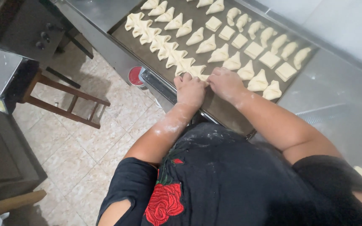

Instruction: The person is picking up individual pieces of cut dough and arranging them in rows on a large metal baking tray.

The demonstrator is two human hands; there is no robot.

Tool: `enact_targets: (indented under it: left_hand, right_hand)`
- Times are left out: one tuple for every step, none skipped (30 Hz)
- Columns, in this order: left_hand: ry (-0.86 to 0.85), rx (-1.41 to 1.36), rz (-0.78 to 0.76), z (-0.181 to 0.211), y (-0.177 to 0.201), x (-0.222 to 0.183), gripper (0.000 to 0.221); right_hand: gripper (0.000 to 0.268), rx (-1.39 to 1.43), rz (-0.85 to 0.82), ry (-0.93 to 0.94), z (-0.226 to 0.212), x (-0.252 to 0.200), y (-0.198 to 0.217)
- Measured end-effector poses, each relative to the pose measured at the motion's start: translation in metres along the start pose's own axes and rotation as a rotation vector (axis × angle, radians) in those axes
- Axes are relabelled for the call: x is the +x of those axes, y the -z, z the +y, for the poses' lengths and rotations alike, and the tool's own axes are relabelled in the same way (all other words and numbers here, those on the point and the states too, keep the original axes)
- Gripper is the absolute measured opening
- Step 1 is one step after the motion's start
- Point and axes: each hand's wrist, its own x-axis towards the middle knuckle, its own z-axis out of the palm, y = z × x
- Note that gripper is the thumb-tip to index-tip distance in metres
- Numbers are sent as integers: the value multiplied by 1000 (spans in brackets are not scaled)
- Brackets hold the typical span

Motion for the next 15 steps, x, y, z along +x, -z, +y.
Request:
enact_targets:
  left_hand:
    - [-4, 14, -35, 3, 6, -2, 23]
    - [-7, 28, -69, 5, 11, -3, 25]
    - [-8, 29, -67, 6, 12, -4, 25]
    - [-11, 38, -79, 7, 13, -5, 26]
    - [-14, 46, -93, 9, 14, -7, 27]
    - [-14, 45, -93, 9, 16, -7, 27]
    - [-14, 51, -118, 9, 17, -8, 27]
    - [-13, 57, -144, 9, 18, -9, 28]
    - [-10, 56, -141, 10, 18, -10, 28]
    - [-10, 50, -160, 10, 18, -12, 27]
    - [-8, 42, -181, 10, 17, -14, 26]
    - [-3, 40, -179, 10, 18, -13, 26]
    - [-6, 44, -171, 11, 19, -14, 26]
    - [-8, 48, -162, 12, 19, -15, 26]
    - [-6, 44, -167, 13, 20, -15, 26]
  right_hand:
    - [10, -5, 23, 12, 0, -1, -1]
    - [10, -11, 45, 23, 0, -2, -2]
    - [10, -12, 47, 23, -1, -3, 1]
    - [11, -21, 58, 57, -2, -4, 3]
    - [12, -30, 66, 92, -3, -5, 6]
    - [12, -31, 66, 92, -5, -5, 10]
    - [12, -54, 60, 103, -7, -5, 13]
    - [12, -77, 54, 114, -9, -5, 16]
    - [12, -79, 54, 118, -11, -7, 17]
    - [13, -82, 2, 103, -13, -9, 18]
    - [15, -84, -52, 89, -14, -11, 18]
    - [15, -85, -54, 94, -16, -11, 22]
    - [19, -76, -126, 67, -19, -14, 25]
    - [25, -67, -197, 40, -21, -16, 28]
    - [25, -65, -203, 40, -22, -16, 30]
